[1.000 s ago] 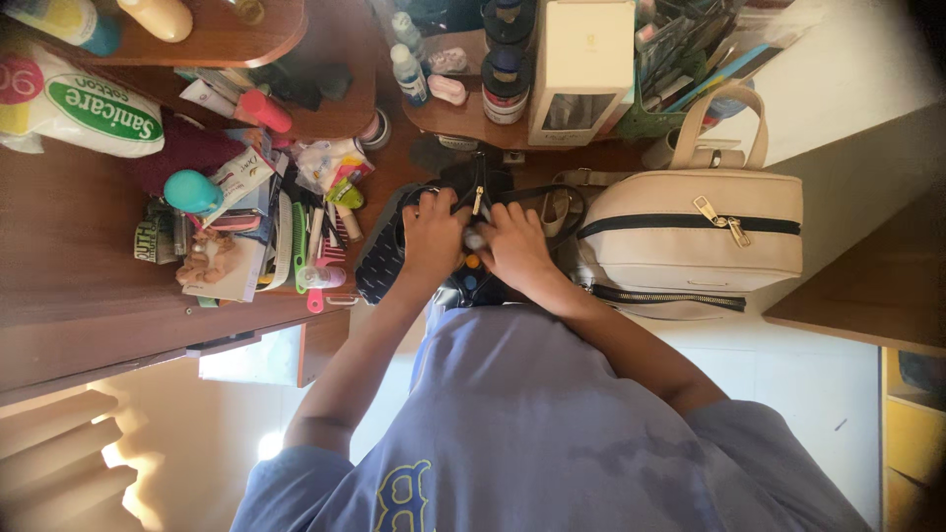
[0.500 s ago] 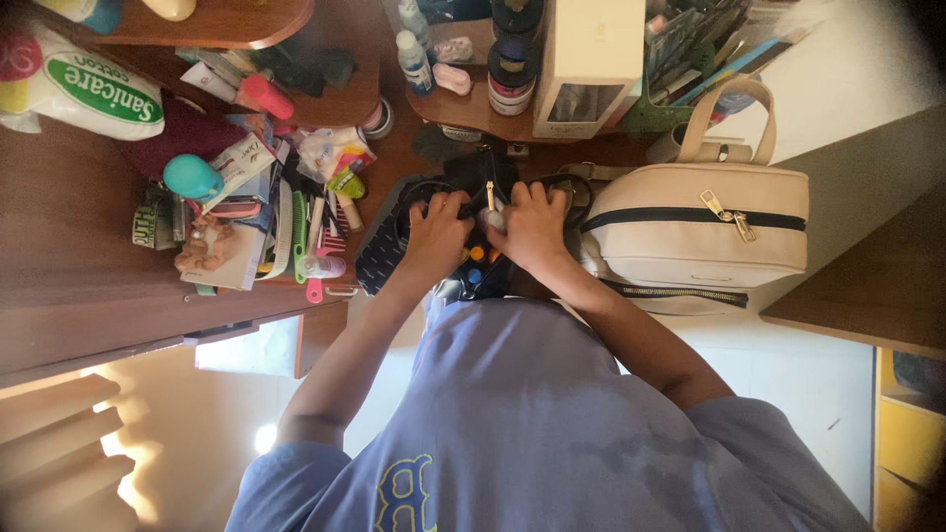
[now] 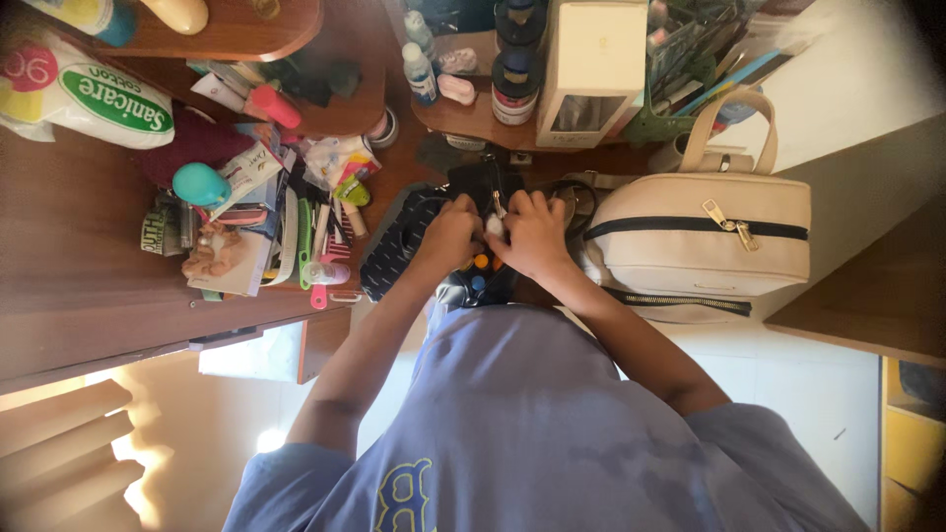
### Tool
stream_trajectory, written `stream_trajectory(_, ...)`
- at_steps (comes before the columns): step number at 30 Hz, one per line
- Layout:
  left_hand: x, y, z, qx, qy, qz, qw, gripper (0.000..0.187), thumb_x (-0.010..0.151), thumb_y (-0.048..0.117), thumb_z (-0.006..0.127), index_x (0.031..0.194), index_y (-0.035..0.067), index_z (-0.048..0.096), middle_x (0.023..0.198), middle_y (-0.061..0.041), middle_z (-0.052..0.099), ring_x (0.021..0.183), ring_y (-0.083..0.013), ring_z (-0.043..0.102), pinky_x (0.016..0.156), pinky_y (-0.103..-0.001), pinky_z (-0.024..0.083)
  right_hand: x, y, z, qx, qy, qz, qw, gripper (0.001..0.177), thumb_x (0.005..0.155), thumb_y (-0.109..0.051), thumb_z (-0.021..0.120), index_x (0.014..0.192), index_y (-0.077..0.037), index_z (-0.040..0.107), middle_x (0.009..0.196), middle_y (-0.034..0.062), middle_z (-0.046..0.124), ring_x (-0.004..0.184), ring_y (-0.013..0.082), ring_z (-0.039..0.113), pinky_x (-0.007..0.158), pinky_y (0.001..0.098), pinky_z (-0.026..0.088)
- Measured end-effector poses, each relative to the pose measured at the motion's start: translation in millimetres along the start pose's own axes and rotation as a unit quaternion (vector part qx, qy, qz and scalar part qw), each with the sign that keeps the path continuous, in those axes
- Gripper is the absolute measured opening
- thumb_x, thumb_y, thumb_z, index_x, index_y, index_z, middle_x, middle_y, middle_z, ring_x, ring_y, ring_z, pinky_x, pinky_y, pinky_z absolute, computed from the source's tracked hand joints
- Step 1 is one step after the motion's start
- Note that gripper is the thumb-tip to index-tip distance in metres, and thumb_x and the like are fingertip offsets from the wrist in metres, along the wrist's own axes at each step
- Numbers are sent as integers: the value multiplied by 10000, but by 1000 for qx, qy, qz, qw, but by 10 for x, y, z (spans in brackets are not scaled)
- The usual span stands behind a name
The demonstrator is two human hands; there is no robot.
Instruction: The person packs a black toiletry bag with several small bottles and containers from a cluttered countertop. They place items one by one into the bag, then close the zipper and adjust the contents. The person also handles a small pouch and places it into the bag before zipping it closed.
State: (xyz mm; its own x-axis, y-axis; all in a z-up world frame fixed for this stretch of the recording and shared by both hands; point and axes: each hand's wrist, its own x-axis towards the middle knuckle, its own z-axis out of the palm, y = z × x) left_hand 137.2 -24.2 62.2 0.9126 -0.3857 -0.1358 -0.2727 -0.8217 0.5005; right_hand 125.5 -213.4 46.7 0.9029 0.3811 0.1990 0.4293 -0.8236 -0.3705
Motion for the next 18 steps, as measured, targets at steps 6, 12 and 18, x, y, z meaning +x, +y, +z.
stream_trajectory(6,73,40,-141,-62,82,-33,994,163,854,268,733,873,107,733,1013,-111,686,951,-338,689,798,-470,552,-93,171,-24,285,114,35,951,134,899,-155,740,1003,-71,735,1116,116,623,1026,282,666,873,405,557)
stream_trajectory(12,408,171,74,59,121,-61,989,332,743,279,791,925,26,675,913,-188,706,837,-366,707,712,-470,574,-4,238,-44,252,-8,194,948,262,826,-124,781,1039,-21,669,711,140,697,640,274,704,614,390,548)
stream_trajectory(18,618,-41,258,195,29,6,980,142,789,176,741,902,91,732,896,-141,740,847,-311,749,731,-414,606,85,314,-57,319,8,121,940,200,925,-79,670,1120,-31,672,825,141,729,733,271,749,683,392,580)
